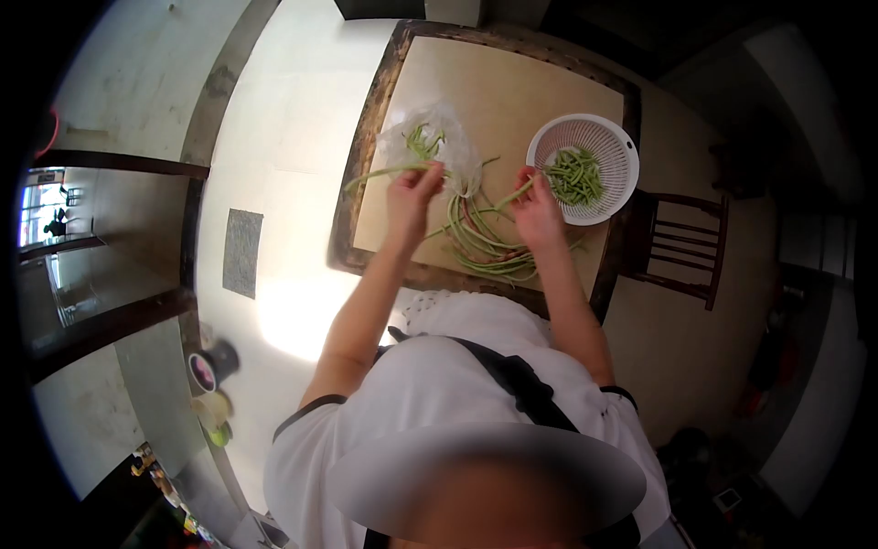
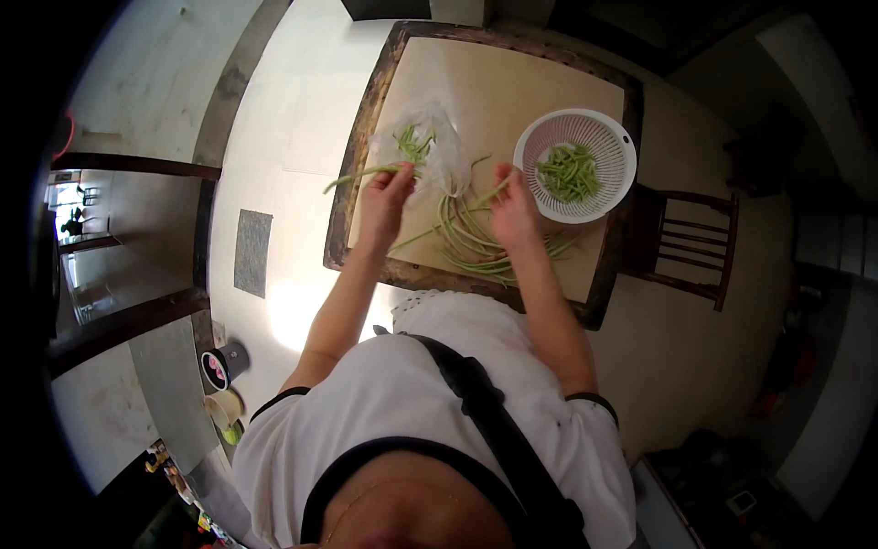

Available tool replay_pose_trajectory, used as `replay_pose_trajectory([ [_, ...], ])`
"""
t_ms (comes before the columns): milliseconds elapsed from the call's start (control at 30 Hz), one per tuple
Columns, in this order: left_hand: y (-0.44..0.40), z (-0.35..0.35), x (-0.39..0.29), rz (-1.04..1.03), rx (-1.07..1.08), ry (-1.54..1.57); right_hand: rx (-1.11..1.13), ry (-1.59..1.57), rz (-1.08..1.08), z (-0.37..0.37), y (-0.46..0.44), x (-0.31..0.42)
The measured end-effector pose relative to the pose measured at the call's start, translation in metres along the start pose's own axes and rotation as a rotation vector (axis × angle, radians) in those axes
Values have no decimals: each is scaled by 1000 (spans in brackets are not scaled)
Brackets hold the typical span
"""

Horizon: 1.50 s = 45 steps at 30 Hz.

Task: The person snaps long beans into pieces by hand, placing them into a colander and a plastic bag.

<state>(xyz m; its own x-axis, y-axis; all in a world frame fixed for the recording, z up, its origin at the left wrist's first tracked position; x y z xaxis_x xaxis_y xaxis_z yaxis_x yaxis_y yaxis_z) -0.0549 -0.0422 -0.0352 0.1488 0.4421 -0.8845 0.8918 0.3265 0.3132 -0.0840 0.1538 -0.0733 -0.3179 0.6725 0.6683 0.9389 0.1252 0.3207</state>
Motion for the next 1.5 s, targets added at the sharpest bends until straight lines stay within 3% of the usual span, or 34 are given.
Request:
replay_pose_trajectory([
  [100, -46, 39, 8, 174, 142, -278, -118, -80, -131, 10, 10, 26],
  [133, -63, 49, 13, 176, 148, -277, -14, -125, -121, 9, 10, 29],
  [200, -95, 65, 29, 230, 242, -782, 96, -171, -109, 1, 10, 30],
  [333, -132, 84, 40, 116, 79, -1154, 169, -196, -120, -20, 14, 28],
  [433, -123, 64, 45, 11, 169, -976, 137, -201, -125, -22, 17, 29],
  [500, -79, 22, 29, 23, 379, -666, 122, -200, -126, -22, 16, 29],
  [600, -7, -38, -2, 146, 686, -540, 144, -163, -144, -25, 18, 20],
  [700, 10, -42, 10, 136, 754, -655, 154, -61, -100, -31, 15, 14],
  [767, 10, -39, 7, 99, 680, -660, 179, 55, -87, -34, 17, 15],
  [800, 11, -38, -3, 20, 644, -824, 178, 55, -85, -36, 18, 17],
  [867, 13, -37, -12, -59, 605, -988, 179, 888, 387, -51, 25, 45],
  [900, 13, -37, -15, -107, 594, -1031, 178, 887, 387, -55, 28, 51],
  [967, 17, -41, -20, -156, 585, -1076, 403, 1792, 945, -88, 50, 55],
  [1000, 23, -47, -27, -247, 614, -1140, 398, 1791, 946, -87, 50, 54],
  [1067, 28, -54, -29, -341, 642, -1206, 584, 1853, 719, -79, 47, 32],
  [1167, 33, -58, -26, -516, 648, -1220, 606, 1779, 666, -80, 49, 26],
  [1267, 38, -59, -18, -485, 741, -1223, 714, 1749, 595, -78, 51, 18],
  [1367, 36, -58, -15, -377, 799, -1250, 630, 1532, 459, -70, 48, 17],
  [1400, 33, -54, -15, -233, 768, -1067, 629, 1531, 458, -71, 49, 18],
  [1433, 31, -51, -14, -92, 731, -884, 529, 1348, 256, -66, 45, 18],
  [1467, 31, -51, -11, -90, 731, -886, 428, 1157, 62, -59, 43, 14],
  [1500, 29, -49, -6, -33, 688, -758, 428, 1156, 62, -57, 42, 9],
])
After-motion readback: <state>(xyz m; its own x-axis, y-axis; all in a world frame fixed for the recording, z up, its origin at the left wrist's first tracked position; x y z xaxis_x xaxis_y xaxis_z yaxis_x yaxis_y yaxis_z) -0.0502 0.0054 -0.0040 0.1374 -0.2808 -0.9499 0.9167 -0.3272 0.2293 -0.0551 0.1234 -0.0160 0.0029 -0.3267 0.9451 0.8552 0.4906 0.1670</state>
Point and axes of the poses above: each hand's wrist, its own y-axis away from the middle knuckle, its own z-axis out of the back of the hand, x = y × z, the point moved 6 cm from there along -y, towards the middle knuckle
